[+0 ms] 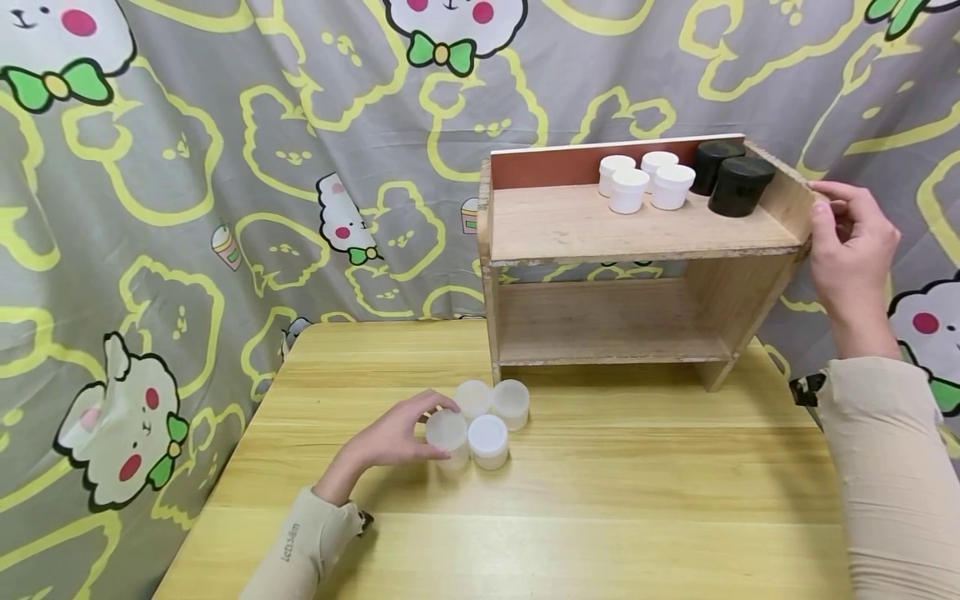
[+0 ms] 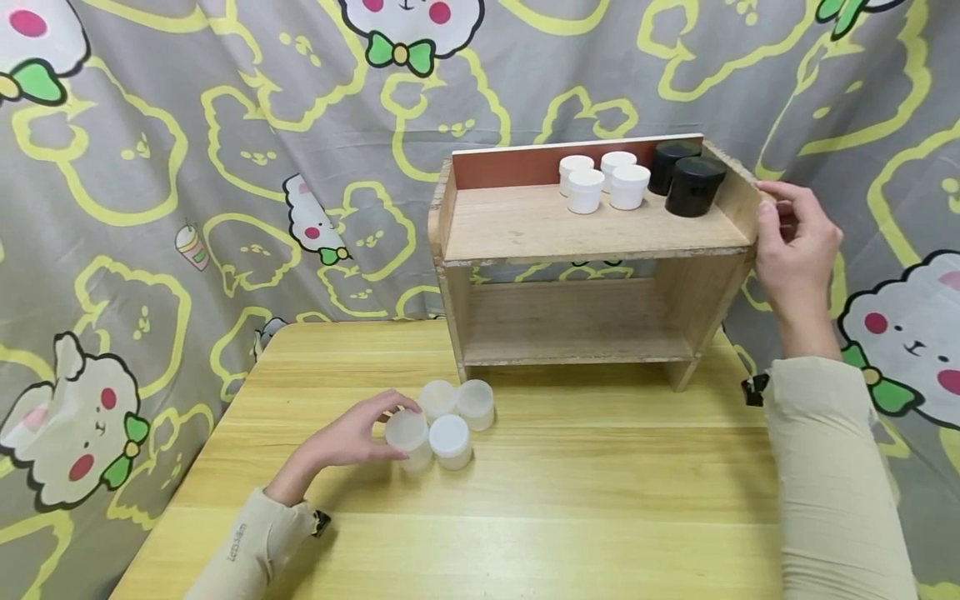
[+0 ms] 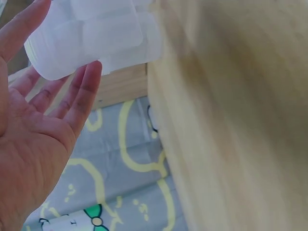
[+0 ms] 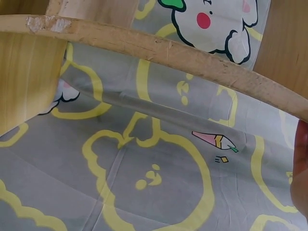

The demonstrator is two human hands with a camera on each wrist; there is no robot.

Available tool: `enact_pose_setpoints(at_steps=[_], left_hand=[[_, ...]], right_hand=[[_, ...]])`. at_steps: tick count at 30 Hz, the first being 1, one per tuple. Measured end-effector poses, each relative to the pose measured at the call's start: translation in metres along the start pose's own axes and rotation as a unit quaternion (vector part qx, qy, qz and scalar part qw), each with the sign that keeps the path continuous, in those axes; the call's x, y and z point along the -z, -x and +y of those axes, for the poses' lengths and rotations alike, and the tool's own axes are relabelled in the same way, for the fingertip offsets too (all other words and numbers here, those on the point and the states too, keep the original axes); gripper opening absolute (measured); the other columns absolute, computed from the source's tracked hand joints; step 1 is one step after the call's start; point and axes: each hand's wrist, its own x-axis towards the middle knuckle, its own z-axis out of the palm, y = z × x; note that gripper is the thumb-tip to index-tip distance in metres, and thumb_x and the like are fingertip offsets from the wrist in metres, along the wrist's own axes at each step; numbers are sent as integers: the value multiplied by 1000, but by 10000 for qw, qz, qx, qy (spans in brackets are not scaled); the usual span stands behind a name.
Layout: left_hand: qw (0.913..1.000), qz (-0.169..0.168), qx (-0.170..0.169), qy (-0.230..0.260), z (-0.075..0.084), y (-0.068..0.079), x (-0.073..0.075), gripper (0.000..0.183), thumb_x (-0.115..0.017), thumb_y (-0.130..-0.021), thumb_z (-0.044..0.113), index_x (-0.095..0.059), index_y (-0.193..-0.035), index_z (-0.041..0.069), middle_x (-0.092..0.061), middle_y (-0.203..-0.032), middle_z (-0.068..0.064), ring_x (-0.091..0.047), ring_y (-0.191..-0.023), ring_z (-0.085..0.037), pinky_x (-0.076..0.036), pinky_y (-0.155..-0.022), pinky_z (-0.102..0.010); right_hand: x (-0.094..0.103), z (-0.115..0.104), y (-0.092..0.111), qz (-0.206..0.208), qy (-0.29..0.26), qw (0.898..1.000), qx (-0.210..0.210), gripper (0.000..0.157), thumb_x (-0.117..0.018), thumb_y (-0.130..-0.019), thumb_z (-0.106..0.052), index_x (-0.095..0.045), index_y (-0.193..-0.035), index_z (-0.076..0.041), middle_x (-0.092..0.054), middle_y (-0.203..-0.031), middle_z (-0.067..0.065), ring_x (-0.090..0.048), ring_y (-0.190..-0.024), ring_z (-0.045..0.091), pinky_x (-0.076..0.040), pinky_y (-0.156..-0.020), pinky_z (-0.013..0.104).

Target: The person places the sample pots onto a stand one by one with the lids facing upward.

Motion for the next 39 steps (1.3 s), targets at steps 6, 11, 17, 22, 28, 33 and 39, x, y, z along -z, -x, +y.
enact_pose_setpoints(at_steps=[6,11,17,22,28,33,39], left_hand=[[9994,73,-142,-297,11,-1,13,58,-89,-81,30,-60,-132,26,-64,-129,9,-59,-117,-15,-51,-102,-44],[9988,183,-234,-385,25,-4,30,58,-89,-82,31,-61,-132,26,-64,-127,9,-60,-116,-16,-53,-101,-46],[9977,336,-398,-442,44,-9,53,55,-88,-84,34,-61,-132,29,-62,-130,8,-60,-117,-16,-54,-99,-50],[9958,468,-626,-475,60,-19,70,56,-86,-86,33,-61,-136,30,-60,-136,8,-59,-121,-15,-54,-98,-43],[9901,746,-1107,-423,85,-32,89,58,-84,-88,30,-61,-140,26,-59,-139,6,-57,-123,-14,-54,-97,-43],[9812,978,-1586,-496,109,-46,104,58,-85,-87,27,-62,-140,22,-60,-138,4,-59,-120,-13,-55,-92,-36],[9699,1266,-1987,-621,137,-67,121,58,-85,-87,24,-63,-141,18,-61,-138,0,-59,-121,-14,-54,-93,-36]], right_hand=[[-1,0,0,59,-41,9999,106,30,-58,-100,-24,-77,-123,-25,-60,-85,-29,-53,-74,-7,-39,-71,14],[-2,1,-1,111,-133,9996,210,29,-59,-99,-23,-77,-123,-23,-60,-83,-30,-53,-72,-7,-40,-70,14],[-2,0,-1,131,-106,9995,256,29,-59,-99,-23,-77,-122,-23,-60,-83,-30,-52,-71,-8,-39,-70,14],[-2,-1,0,111,-75,9997,223,29,-59,-99,-24,-77,-123,-24,-59,-82,-30,-52,-71,-8,-39,-70,14],[-2,1,0,97,-68,9996,239,30,-59,-100,-23,-77,-123,-23,-59,-82,-29,-52,-71,-8,-39,-70,14],[-3,2,0,101,-66,9995,293,30,-59,-100,-23,-77,-123,-23,-58,-82,-29,-51,-70,-8,-39,-69,13],[-2,-4,2,126,-30,9995,284,30,-58,-100,-22,-77,-124,-21,-56,-81,-31,-50,-69,-9,-38,-69,13]])
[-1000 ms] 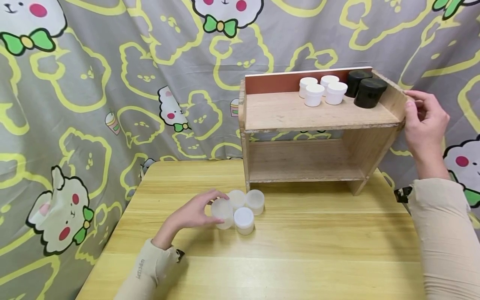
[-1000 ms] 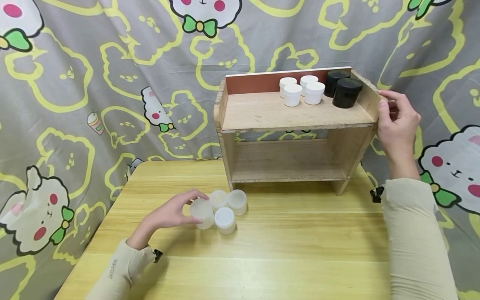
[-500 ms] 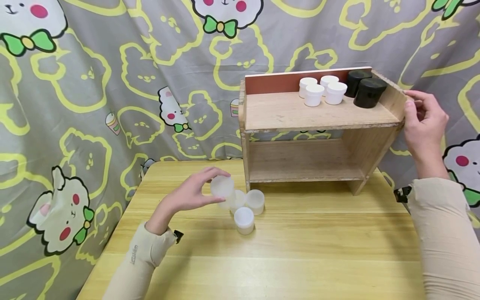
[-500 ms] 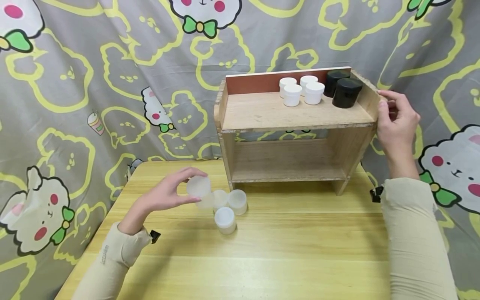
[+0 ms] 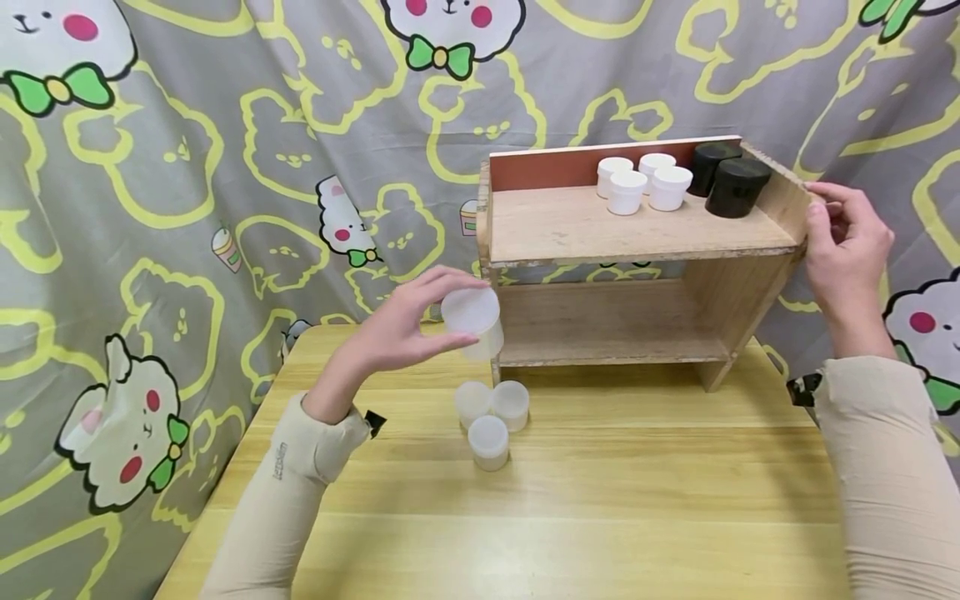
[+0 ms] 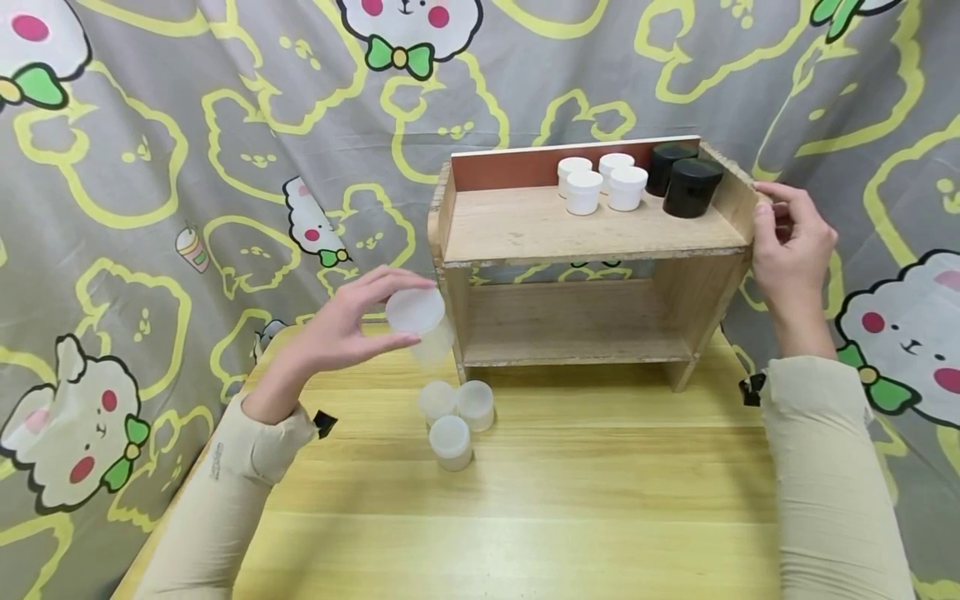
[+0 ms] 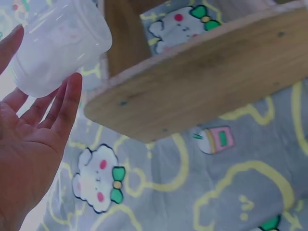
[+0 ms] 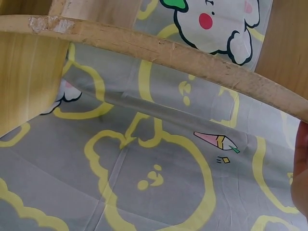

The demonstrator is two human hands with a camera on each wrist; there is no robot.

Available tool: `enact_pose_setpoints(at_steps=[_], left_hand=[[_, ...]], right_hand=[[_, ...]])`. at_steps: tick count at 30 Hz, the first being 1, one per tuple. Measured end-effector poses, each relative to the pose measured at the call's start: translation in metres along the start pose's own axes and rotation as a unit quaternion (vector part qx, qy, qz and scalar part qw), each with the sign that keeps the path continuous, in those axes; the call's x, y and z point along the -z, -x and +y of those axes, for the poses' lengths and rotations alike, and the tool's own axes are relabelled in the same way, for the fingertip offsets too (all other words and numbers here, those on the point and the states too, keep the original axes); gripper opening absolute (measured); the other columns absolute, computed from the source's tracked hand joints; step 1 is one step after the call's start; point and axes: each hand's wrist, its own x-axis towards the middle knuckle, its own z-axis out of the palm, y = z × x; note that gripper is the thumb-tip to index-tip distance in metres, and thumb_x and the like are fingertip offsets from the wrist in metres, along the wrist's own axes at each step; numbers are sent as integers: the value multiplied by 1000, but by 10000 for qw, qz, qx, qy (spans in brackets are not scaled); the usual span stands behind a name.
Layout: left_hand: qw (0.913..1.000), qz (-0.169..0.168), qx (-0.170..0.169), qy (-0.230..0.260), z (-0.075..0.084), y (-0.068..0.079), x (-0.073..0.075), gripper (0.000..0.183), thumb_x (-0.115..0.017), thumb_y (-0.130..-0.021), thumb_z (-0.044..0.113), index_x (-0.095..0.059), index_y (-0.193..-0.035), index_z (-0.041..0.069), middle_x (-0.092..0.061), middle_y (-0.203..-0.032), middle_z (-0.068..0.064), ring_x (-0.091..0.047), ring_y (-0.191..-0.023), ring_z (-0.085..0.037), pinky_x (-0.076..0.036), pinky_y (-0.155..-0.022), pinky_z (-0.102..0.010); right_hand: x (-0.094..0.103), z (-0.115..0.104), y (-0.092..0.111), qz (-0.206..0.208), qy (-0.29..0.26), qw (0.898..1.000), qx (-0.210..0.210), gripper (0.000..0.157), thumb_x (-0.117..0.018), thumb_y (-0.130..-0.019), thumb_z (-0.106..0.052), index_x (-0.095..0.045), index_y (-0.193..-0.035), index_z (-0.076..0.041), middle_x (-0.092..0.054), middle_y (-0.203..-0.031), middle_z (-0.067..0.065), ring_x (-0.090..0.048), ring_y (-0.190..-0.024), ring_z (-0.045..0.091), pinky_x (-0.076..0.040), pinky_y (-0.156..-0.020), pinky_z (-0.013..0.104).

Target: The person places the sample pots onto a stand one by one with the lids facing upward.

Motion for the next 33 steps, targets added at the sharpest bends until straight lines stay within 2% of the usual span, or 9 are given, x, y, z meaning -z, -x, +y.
enact_pose_setpoints(at_steps=[6,8,10,14,18,26,28,33], left_hand=[[9989,381,-215,178,8,-38,5,56,-84,-88,22,-64,-140,15,-61,-134,-4,-60,-112,-16,-54,-91,-38],[9982,492,-273,228,11,-51,4,56,-83,-88,23,-64,-140,15,-61,-133,-4,-59,-109,-15,-54,-91,-36],[9975,580,-302,253,13,-64,1,55,-83,-89,26,-64,-140,16,-61,-131,-2,-58,-104,-13,-54,-89,-35],[9964,735,-324,260,16,-89,-8,53,-80,-91,31,-63,-140,17,-61,-133,1,-56,-108,-9,-54,-91,-32],[9965,807,-169,142,16,-111,-17,52,-77,-93,34,-63,-140,17,-61,-135,1,-56,-112,-9,-53,-96,-28],[9943,953,421,-209,10,-152,-30,53,-75,-95,38,-62,-143,20,-60,-141,2,-54,-122,-8,-51,-96,-28],[9929,1011,547,-320,9,-161,-35,53,-74,-95,39,-61,-143,21,-59,-143,3,-53,-127,-8,-49,-100,-25],[9896,1169,622,-564,3,-181,-45,53,-71,-98,39,-60,-145,19,-57,-148,1,-48,-138,-11,-37,-110,-18]], right_hand=[[-2,-29,5,0,-125,9999,-16,31,-57,-100,-20,-77,-123,-17,-55,-80,-30,-48,-70,-10,-38,-70,13],[-1,-32,5,8,-184,9998,-22,31,-57,-100,-20,-77,-123,-16,-55,-80,-30,-48,-69,-10,-37,-70,13],[0,-28,5,13,-149,9999,-71,31,-57,-100,-20,-77,-124,-18,-55,-80,-29,-49,-69,-9,-38,-71,13],[2,-9,1,-35,-25,9999,-128,31,-57,-100,-23,-76,-125,-23,-56,-81,-29,-51,-71,-9,-40,-71,13],[1,-1,-1,-52,-9,10000,-78,30,-58,-100,-24,-76,-125,-25,-57,-82,-29,-52,-72,-9,-40,-72,13],[-2,-8,2,13,-122,9999,-101,31,-57,-100,-21,-76,-125,-20,-56,-81,-29,-51,-71,-9,-39,-71,13],[-2,-5,1,12,-112,9999,-89,31,-57,-100,-22,-76,-125,-21,-57,-82,-28,-51,-71,-8,-40,-71,13],[-1,3,1,31,-117,9999,-23,30,-58,-100,-22,-77,-124,-22,-58,-82,-28,-52,-71,-8,-40,-71,13]])
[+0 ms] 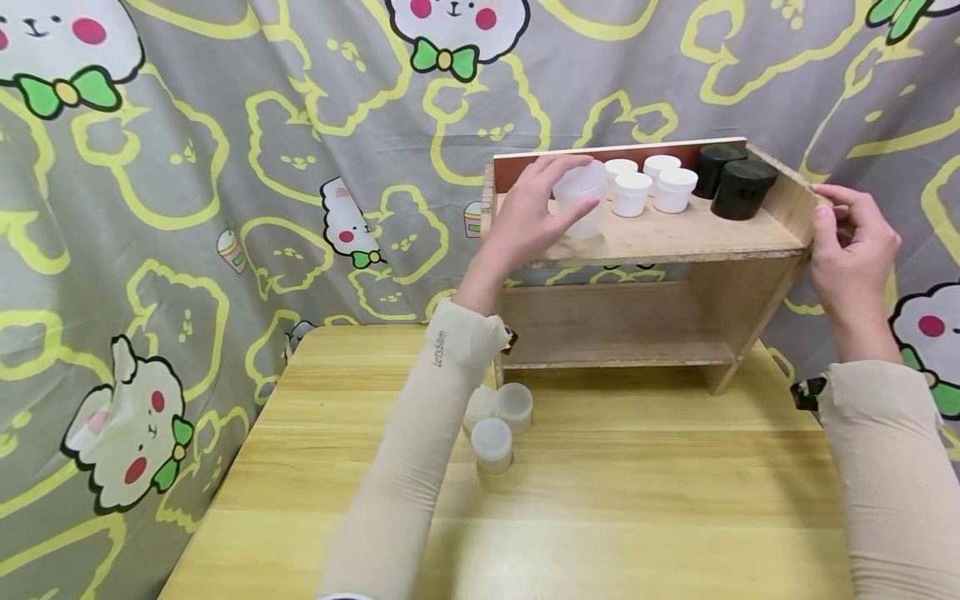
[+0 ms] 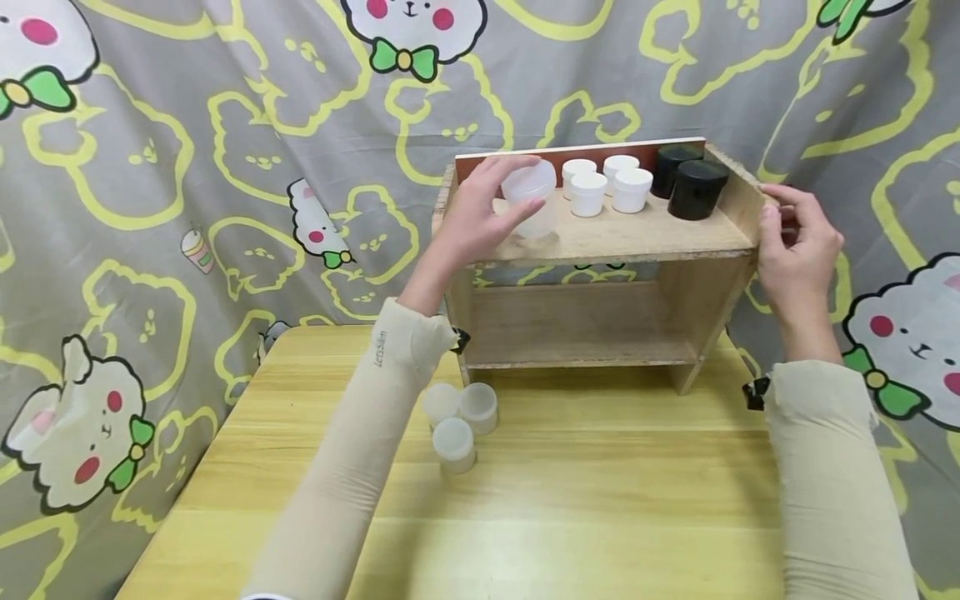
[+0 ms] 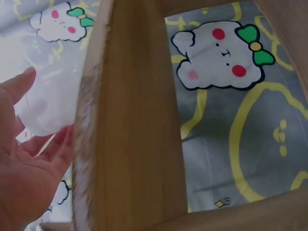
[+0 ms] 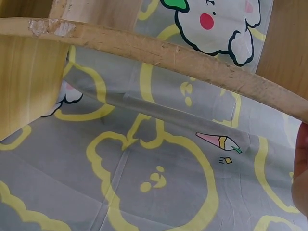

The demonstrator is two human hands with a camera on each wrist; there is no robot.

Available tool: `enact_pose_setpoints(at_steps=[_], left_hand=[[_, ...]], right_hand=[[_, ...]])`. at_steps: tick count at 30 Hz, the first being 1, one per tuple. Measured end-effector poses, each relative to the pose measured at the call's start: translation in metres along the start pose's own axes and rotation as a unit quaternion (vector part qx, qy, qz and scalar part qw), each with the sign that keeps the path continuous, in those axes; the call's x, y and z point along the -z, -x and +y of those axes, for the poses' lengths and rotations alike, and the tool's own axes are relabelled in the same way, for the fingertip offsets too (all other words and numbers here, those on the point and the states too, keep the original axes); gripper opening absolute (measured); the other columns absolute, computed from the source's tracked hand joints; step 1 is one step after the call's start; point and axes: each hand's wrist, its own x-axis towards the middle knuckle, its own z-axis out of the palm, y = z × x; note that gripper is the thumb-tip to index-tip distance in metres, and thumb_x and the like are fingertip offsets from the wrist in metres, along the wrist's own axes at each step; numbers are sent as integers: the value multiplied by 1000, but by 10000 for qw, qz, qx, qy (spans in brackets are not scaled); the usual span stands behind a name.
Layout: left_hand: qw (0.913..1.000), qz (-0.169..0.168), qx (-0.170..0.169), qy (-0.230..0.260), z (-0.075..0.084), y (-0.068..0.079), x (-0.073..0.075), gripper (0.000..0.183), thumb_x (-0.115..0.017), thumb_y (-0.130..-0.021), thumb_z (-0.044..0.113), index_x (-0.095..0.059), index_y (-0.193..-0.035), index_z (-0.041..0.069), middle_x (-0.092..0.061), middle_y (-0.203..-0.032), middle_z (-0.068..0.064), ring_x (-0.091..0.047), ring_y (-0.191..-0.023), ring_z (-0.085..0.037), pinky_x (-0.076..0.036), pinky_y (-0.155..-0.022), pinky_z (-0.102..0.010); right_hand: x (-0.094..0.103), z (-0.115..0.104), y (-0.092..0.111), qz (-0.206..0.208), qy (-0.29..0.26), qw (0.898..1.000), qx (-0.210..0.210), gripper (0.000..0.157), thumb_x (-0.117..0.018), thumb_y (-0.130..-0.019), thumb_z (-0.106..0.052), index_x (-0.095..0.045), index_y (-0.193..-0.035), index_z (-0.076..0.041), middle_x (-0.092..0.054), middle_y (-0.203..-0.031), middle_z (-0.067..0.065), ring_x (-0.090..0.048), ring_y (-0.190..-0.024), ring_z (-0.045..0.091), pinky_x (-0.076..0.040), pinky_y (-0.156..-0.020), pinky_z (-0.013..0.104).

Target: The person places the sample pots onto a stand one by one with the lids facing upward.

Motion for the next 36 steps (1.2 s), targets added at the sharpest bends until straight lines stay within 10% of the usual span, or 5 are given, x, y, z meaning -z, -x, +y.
enact_pose_setpoints(at_steps=[21,36], left_hand=[[9960,-68,891,-3,-21,-31,-32,60,-69,-99,40,-50,-153,21,-49,-156,3,-43,-142,-12,-36,-114,-20],[9870,345,1569,18,-25,-30,-35,75,-84,-87,27,-45,-150,15,-53,-142,-5,-62,-115,-17,-50,-96,-20]], right_hand=[[0,-35,13,22,-169,9998,-44,32,-57,-100,-19,-76,-124,-14,-57,-81,-28,-51,-73,-8,-40,-72,13],[0,-37,14,46,-213,9998,-48,32,-57,-99,-18,-76,-124,-12,-57,-80,-27,-50,-71,-8,-39,-71,13]])
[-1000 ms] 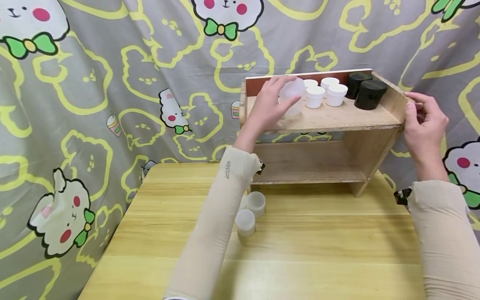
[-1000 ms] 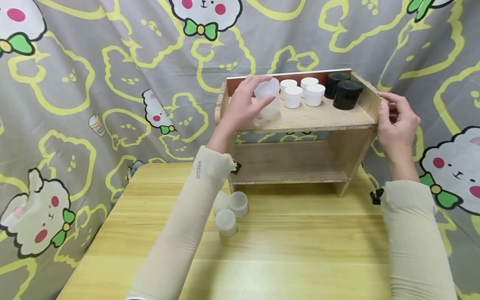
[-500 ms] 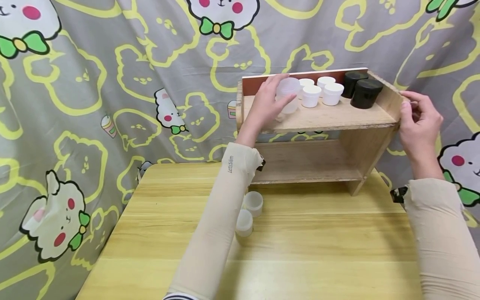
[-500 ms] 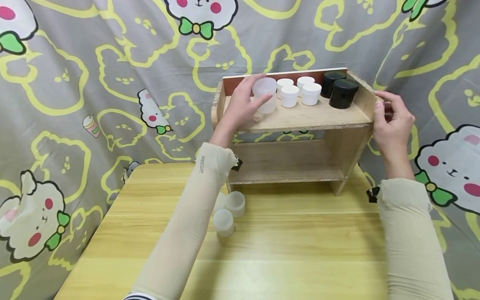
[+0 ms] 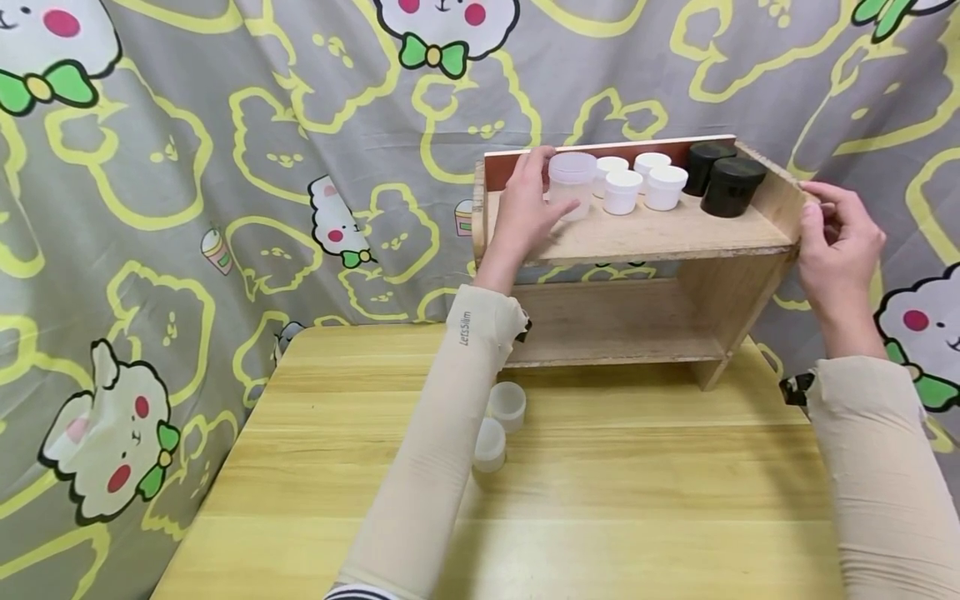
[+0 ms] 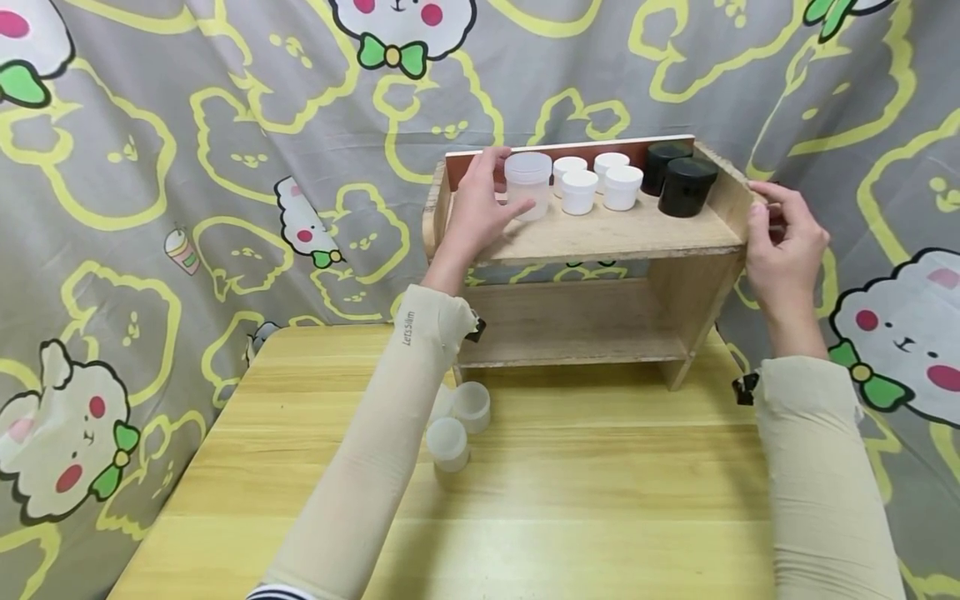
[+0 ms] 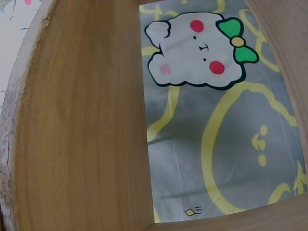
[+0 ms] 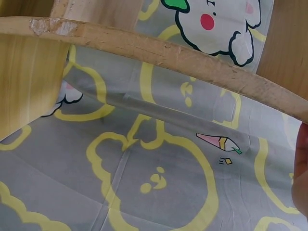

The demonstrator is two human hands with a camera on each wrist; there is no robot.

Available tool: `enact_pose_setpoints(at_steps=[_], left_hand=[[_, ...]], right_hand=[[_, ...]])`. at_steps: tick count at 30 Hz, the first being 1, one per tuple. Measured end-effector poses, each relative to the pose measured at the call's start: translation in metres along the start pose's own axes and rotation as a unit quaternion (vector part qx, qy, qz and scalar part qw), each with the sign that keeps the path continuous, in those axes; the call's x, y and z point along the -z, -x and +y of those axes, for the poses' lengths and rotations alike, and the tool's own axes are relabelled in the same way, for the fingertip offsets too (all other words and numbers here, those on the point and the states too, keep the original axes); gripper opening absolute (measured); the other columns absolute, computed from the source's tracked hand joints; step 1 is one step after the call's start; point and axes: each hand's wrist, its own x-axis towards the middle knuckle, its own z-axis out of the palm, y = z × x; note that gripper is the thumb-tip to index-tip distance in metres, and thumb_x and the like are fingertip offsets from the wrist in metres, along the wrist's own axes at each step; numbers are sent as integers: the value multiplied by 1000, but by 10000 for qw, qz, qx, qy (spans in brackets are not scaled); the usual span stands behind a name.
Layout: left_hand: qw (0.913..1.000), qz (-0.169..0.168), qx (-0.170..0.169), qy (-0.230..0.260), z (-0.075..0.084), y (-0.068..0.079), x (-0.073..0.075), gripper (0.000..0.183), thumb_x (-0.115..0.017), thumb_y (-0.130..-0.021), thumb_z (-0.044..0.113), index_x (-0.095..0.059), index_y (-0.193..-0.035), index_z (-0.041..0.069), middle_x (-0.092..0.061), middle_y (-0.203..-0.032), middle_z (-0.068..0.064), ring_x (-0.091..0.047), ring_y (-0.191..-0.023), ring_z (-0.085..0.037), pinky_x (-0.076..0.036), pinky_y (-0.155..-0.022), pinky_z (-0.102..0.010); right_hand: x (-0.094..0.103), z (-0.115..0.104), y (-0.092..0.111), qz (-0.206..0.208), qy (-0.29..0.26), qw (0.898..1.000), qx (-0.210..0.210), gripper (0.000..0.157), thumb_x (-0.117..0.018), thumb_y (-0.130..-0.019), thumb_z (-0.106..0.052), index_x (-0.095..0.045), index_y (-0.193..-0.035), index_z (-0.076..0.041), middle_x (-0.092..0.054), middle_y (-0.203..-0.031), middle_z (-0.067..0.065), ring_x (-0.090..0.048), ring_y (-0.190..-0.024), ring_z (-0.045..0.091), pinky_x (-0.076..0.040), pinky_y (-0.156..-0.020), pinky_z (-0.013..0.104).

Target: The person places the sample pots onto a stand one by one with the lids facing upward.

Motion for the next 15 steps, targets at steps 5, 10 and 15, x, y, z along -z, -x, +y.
enact_pose_setpoints(at_steps=[5,10,15], left_hand=[[9997,120,99,-198,-1,-1,-2,68,-82,-90,25,-44,-146,13,-59,-129,-10,-65,-105,-17,-53,-93,-21],[9994,90,204,-281,-1,-3,-3,68,-79,-92,24,-43,-149,14,-60,-127,-9,-62,-102,-17,-51,-91,-25],[9985,71,294,-454,-1,-5,-4,67,-76,-95,24,-41,-151,15,-61,-128,-7,-60,-107,-17,-50,-93,-28]], right_hand=[[0,2,0,-4,4,10000,37,32,-57,-99,-18,-76,-125,-11,-57,-81,-28,-51,-72,-8,-40,-72,13],[0,2,0,-1,8,10000,60,32,-57,-99,-18,-75,-125,-11,-58,-82,-28,-52,-73,-9,-40,-72,13],[0,1,1,5,15,10000,52,32,-57,-99,-18,-75,-125,-10,-57,-81,-28,-51,-72,-9,-40,-71,13]])
